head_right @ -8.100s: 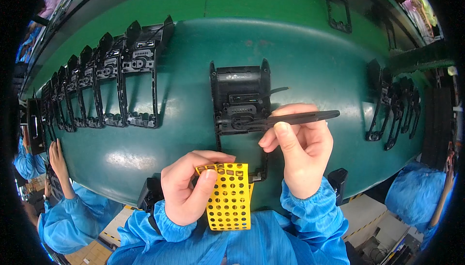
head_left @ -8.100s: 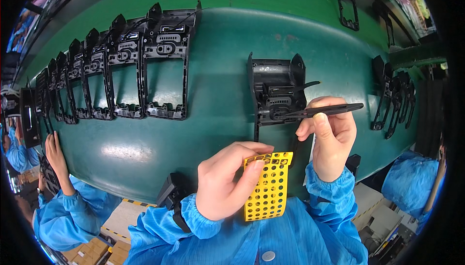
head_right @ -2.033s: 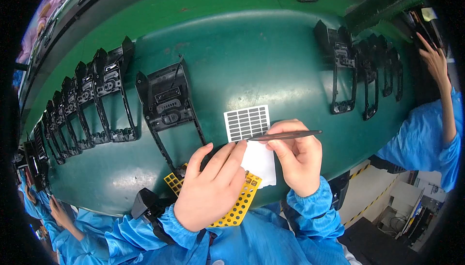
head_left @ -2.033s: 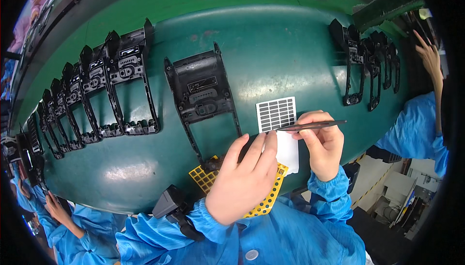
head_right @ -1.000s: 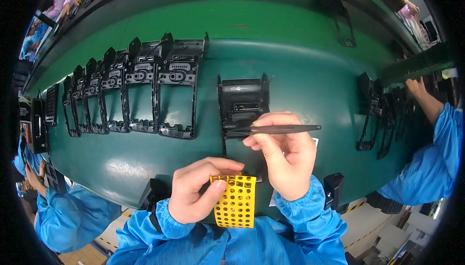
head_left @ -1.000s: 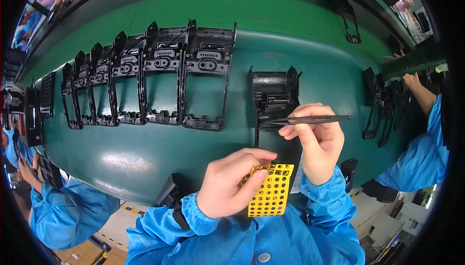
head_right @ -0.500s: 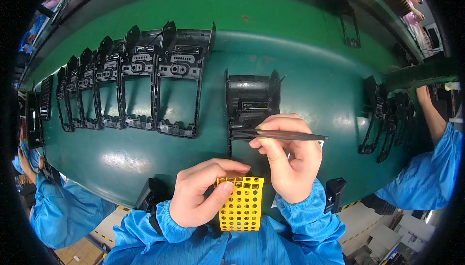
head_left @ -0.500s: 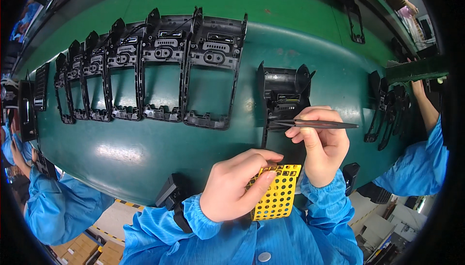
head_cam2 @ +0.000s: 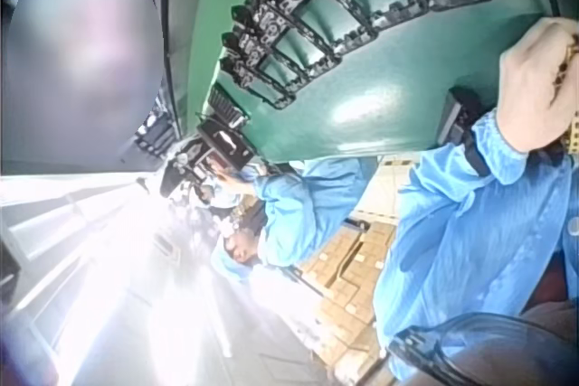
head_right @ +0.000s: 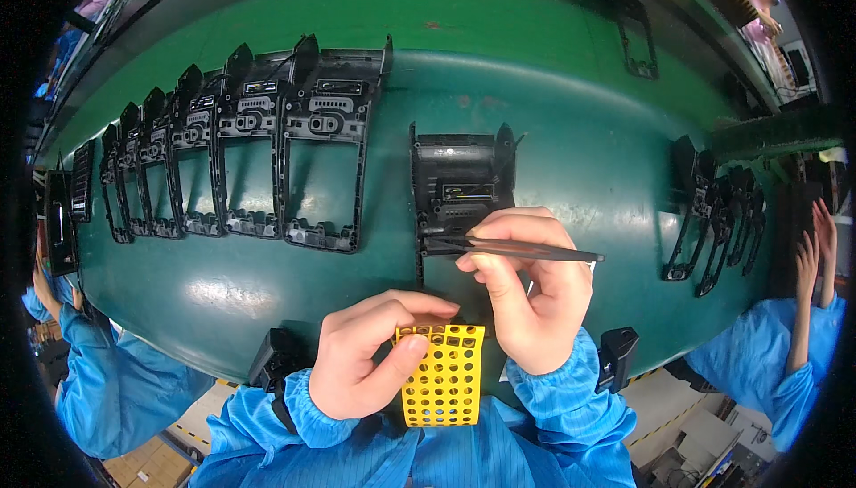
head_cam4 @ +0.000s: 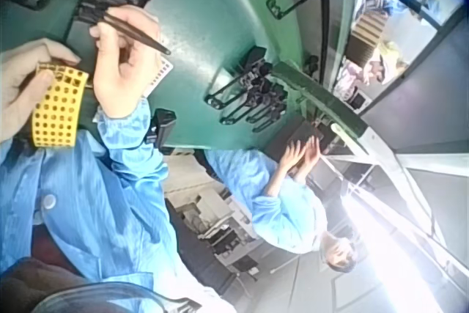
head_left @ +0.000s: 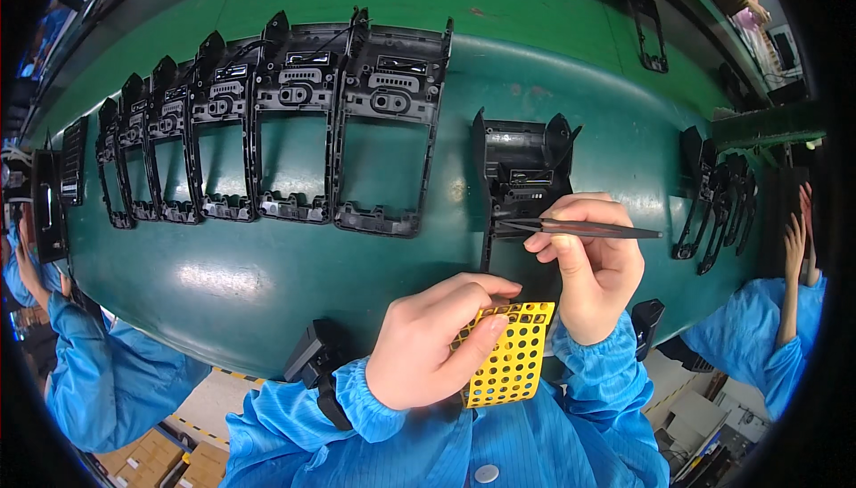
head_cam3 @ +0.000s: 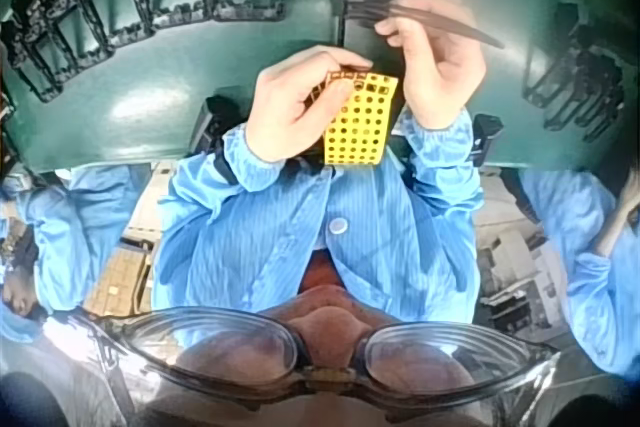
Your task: Applying small yellow and white grid stickers/components to black plastic housings using tweezers on a factory assembly line.
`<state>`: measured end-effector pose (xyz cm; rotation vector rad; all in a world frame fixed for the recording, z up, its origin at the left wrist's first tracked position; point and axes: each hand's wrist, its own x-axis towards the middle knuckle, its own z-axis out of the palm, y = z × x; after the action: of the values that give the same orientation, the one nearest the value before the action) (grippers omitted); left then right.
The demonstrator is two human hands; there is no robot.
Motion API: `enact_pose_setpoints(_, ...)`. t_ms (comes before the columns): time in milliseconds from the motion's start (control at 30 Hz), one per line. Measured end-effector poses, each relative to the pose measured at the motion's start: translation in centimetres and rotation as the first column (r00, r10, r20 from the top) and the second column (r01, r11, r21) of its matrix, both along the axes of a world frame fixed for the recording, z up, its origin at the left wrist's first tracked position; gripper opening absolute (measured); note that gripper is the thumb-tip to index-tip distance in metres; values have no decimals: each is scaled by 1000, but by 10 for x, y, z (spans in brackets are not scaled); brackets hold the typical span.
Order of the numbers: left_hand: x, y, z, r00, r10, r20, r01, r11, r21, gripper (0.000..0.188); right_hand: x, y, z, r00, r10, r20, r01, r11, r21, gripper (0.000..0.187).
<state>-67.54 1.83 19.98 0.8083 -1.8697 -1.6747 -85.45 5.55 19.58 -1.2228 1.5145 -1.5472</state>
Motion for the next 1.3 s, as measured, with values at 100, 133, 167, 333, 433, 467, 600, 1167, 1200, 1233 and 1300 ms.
enact_pose_setpoints(100, 0, 0, -1, 1000, 2, 5, -2, 1000, 0, 13, -1, 1, -1, 998, 3, -64, -4, 1000, -18, 17)
enact_pose_setpoints(133, 0, 0, -1, 1000, 4, 2, -4, 1000, 1, 13, 0, 1, -2, 997, 1, -73, -3, 1000, -25, 18)
enact_pose_setpoints(167, 0, 1, -1, 1000, 6, -1, -6, 1000, 2, 13, 0, 1, -2, 997, -1, -81, -1, 999, -32, 18)
enact_pose_setpoints(333, 0, 1, -2, 1000, 20, -4, -20, 1000, -10, 14, 1, 1, -2, 996, -2, -94, -3, 998, -58, 18)
enact_pose_setpoints(433, -1, 2, -1, 999, 44, -1, -44, 999, -16, 14, -1, 1, -2, 991, 14, -136, -23, 998, -59, 18)
enact_pose_setpoints(467, -1, 2, -1, 999, 53, 2, -53, 999, -12, 14, -2, 1, -1, 990, 11, -143, -20, 998, -59, 18)
enact_pose_setpoints(600, -1, 3, -4, 996, 89, 7, -89, 996, -11, 14, 1, 9, 13, 963, -57, 262, 64, 998, -20, 17)
enact_pose_setpoints(1167, -2, 4, -6, 995, 101, -24, -101, 995, -25, 15, 3, 36, 22, 931, -9, 365, -18, 997, 72, 19)
enact_pose_setpoints(1200, -2, 4, -6, 994, 105, -29, -106, 994, -29, 15, 3, 36, 21, 931, -11, 365, -17, 997, 74, 20)
enact_pose_setpoints(1233, -2, 4, -6, 994, 104, -28, -105, 994, -28, 15, 3, 36, 21, 931, -14, 366, -15, 997, 77, 20)
enact_pose_setpoints(1300, -2, 4, -6, 994, 104, -26, -105, 994, -27, 15, 3, 36, 21, 931, -14, 364, -17, 997, 79, 20)
